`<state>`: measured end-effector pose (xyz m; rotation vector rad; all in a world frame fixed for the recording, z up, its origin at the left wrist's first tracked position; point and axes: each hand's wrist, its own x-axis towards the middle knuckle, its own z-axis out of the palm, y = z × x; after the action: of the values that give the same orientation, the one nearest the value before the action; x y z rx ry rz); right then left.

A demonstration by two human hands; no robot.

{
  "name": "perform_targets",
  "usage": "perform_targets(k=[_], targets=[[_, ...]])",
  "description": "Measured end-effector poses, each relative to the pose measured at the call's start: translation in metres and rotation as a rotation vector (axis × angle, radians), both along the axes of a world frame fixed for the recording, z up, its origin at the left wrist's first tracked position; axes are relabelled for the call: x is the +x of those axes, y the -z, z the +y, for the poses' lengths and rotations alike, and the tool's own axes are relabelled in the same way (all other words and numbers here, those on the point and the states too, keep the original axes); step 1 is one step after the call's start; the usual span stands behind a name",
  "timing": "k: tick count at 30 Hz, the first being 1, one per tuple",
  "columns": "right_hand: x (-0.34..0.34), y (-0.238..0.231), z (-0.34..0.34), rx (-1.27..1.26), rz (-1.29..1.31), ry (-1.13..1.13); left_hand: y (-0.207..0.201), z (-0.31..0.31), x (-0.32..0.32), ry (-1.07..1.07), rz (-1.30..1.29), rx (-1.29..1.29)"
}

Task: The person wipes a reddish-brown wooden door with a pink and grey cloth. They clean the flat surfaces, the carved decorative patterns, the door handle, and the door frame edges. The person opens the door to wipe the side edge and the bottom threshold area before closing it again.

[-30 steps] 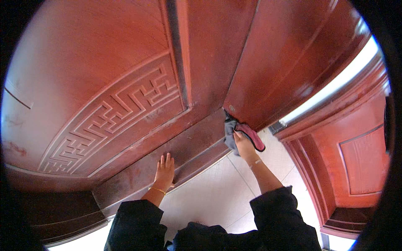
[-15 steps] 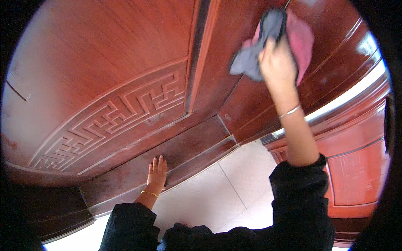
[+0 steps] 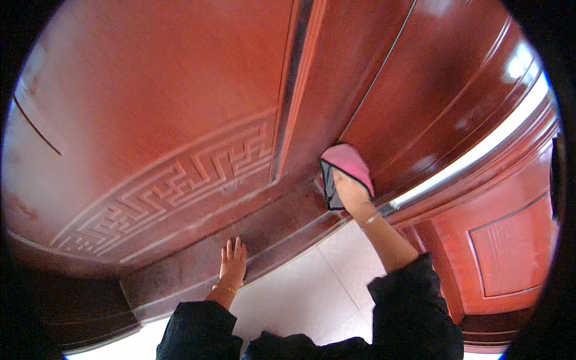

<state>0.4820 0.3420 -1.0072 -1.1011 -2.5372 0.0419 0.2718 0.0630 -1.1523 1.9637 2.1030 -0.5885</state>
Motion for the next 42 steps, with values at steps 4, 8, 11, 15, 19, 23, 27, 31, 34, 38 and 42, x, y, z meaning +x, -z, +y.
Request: perform_targets(k=[4, 8, 11, 15, 19, 23, 27, 31, 34, 38, 42], targets=[[0.011, -0.156, 0.029, 0.719, -0.193, -0.018, 0.006, -0.005, -0.005, -0.007, -0.024, 0.034], [-0.055, -0.308, 0.021, 0.755, 0.292, -0.040, 0.011, -0.007, -0.007, -0.020, -0.022, -0.006], [-0.082, -0.309, 0.092, 0.663, 0.964, -0.510, 0.007, 0.004, -0.003, 0.038, -0.062, 0.003], [-0.121, -0.148, 0.076, 0.606, 1.146, -0.246, 0.008, -0.007, -0.006, -0.044, -0.064, 0.007], [-0.122, 0.054, -0.003, -0.372, 1.541, -0.125, 0.040, -0.007, -0.003, 0.013, 0.002, 0.180], [-0.110, 0.146, -0.043, 0.006, 0.405, 0.055, 0.029, -0.005, -0.001, 0.025, -0.001, 0.192], [-0.102, 0.057, -0.025, 0.158, 0.346, -0.001, 0.007, 0.003, -0.001, -0.010, -0.067, 0.047], [-0.101, -0.134, 0.035, 0.617, 0.453, 0.035, 0.019, -0.005, -0.004, -0.031, -0.090, 0.106], [-0.096, -0.243, 0.070, 0.889, 0.585, 0.065, 0.012, 0.002, 0.000, -0.008, -0.103, 0.074], [-0.105, -0.215, 0.081, 0.906, 0.649, 0.077, 0.031, -0.008, -0.003, -0.055, -0.079, 0.092], [-0.094, -0.086, 0.075, 0.680, 0.658, 0.163, 0.037, -0.004, -0.001, -0.037, -0.074, 0.165]])
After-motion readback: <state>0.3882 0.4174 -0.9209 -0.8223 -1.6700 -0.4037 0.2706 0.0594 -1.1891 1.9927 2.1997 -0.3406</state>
